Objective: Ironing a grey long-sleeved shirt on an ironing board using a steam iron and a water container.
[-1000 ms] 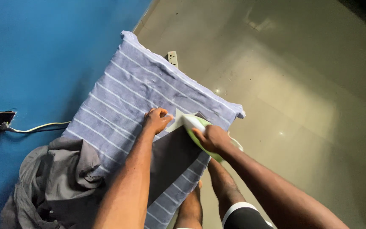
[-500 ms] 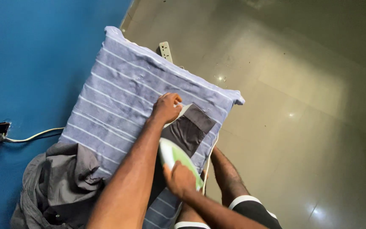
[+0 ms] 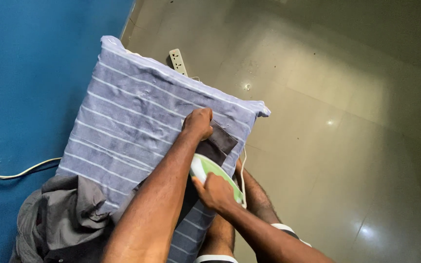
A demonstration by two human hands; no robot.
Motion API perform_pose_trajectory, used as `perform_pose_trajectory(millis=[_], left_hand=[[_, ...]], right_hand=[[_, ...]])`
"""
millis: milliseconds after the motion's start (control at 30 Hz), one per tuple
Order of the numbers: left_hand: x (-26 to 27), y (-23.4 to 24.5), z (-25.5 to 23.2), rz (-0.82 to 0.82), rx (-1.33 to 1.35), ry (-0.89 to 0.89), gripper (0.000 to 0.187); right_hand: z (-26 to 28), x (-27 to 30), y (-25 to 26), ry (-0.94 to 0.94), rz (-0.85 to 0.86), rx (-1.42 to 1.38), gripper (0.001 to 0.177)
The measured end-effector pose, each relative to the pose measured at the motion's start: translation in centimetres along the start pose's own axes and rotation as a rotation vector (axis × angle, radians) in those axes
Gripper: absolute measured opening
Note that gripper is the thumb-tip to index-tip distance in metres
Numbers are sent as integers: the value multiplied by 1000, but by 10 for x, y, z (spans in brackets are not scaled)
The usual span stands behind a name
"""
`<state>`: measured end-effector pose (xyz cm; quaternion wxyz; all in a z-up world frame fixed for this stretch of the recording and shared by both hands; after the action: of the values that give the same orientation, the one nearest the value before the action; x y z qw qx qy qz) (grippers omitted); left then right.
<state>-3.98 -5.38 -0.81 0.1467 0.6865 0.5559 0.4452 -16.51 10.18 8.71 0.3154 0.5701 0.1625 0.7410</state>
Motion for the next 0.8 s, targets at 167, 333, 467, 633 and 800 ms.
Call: perform_pose_trajectory(millis=[167, 333, 467, 633, 800], left_hand=[[-17, -18, 15, 6, -5, 74, 22], [-12, 7, 14, -40, 36, 84, 15], [4, 34, 32, -59, 33, 200, 14], [16, 34, 93, -128, 23, 353, 22], [33, 15, 131, -118, 267, 323, 27]], right_hand=[[34, -51, 28, 6, -116, 6, 69], [-2, -44, 29, 24, -120, -2, 70], [1, -48, 31, 6, -145, 13, 72], [32, -50, 40, 14, -63, 12, 72], [-7, -33, 34, 4, -160, -7, 71]])
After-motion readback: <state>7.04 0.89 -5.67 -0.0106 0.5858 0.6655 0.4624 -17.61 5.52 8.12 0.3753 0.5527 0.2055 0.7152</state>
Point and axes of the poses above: each hand's wrist, its own x-axis away from the middle knuckle, its own y-axis out of the back of the hand, z = x × y, the point moved 5 cm from there along -x, towards the middle knuckle, and after that the axes turned 4 degrees about -z, right-handed, at the moved point
